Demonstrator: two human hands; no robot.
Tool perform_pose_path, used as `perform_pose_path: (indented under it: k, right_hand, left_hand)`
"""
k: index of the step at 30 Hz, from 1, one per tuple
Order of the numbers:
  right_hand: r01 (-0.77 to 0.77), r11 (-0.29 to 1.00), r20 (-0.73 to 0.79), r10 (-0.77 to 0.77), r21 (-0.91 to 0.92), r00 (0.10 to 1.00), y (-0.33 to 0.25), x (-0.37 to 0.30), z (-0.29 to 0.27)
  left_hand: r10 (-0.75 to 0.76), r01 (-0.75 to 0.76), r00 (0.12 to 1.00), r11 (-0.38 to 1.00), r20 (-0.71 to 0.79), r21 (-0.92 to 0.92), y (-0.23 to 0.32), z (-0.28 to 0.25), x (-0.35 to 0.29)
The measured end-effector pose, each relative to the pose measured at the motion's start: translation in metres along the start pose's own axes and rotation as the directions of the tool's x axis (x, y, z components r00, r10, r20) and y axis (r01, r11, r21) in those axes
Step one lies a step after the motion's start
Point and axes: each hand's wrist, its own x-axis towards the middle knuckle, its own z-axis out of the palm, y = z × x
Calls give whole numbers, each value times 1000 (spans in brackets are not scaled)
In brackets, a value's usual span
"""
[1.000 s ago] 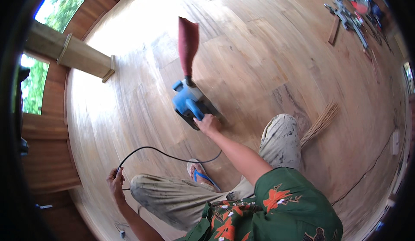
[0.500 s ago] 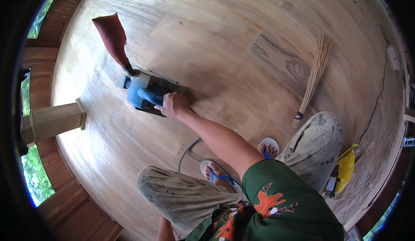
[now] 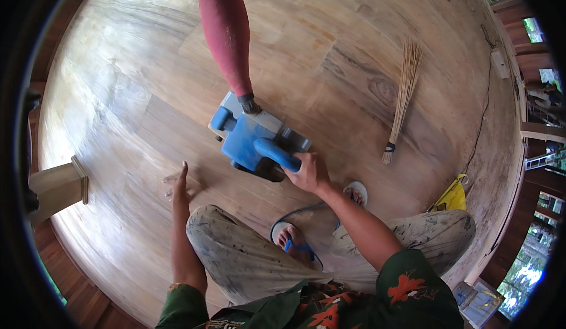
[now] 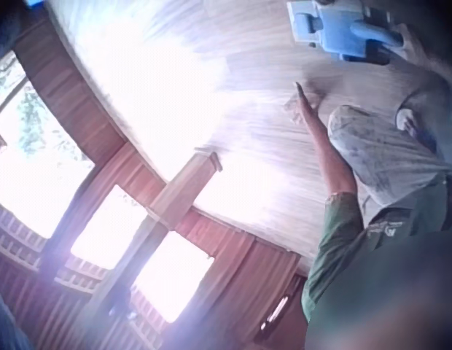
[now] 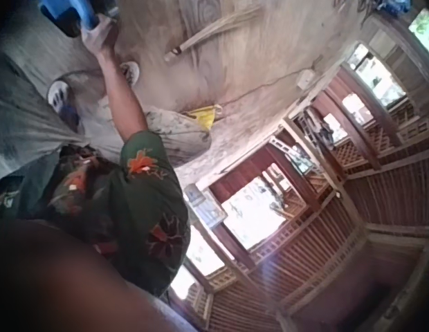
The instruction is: The person uses a blue electric floor sander to sand a wooden floor. They move the sander back and forth across the floor surface in a systematic pattern, occasionally adjusting their position to reach different areas.
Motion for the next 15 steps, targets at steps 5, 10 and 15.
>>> perform_pose_path:
  k: [5,10,15]
  right_hand:
    - [105,994,-13,-105,21,994,-42,94,24]
    - [129,992,32,-129,9,991,-88,198,80]
    - [175,975,-17,-175,138,984,-90,207,85]
  left_hand:
    - [-153,132,987,939,41,317,35,3,-6]
    - [-196,170,980,907,30,385,35,5,16]
    - [-218,188,975,911,40,367,29,11,24]
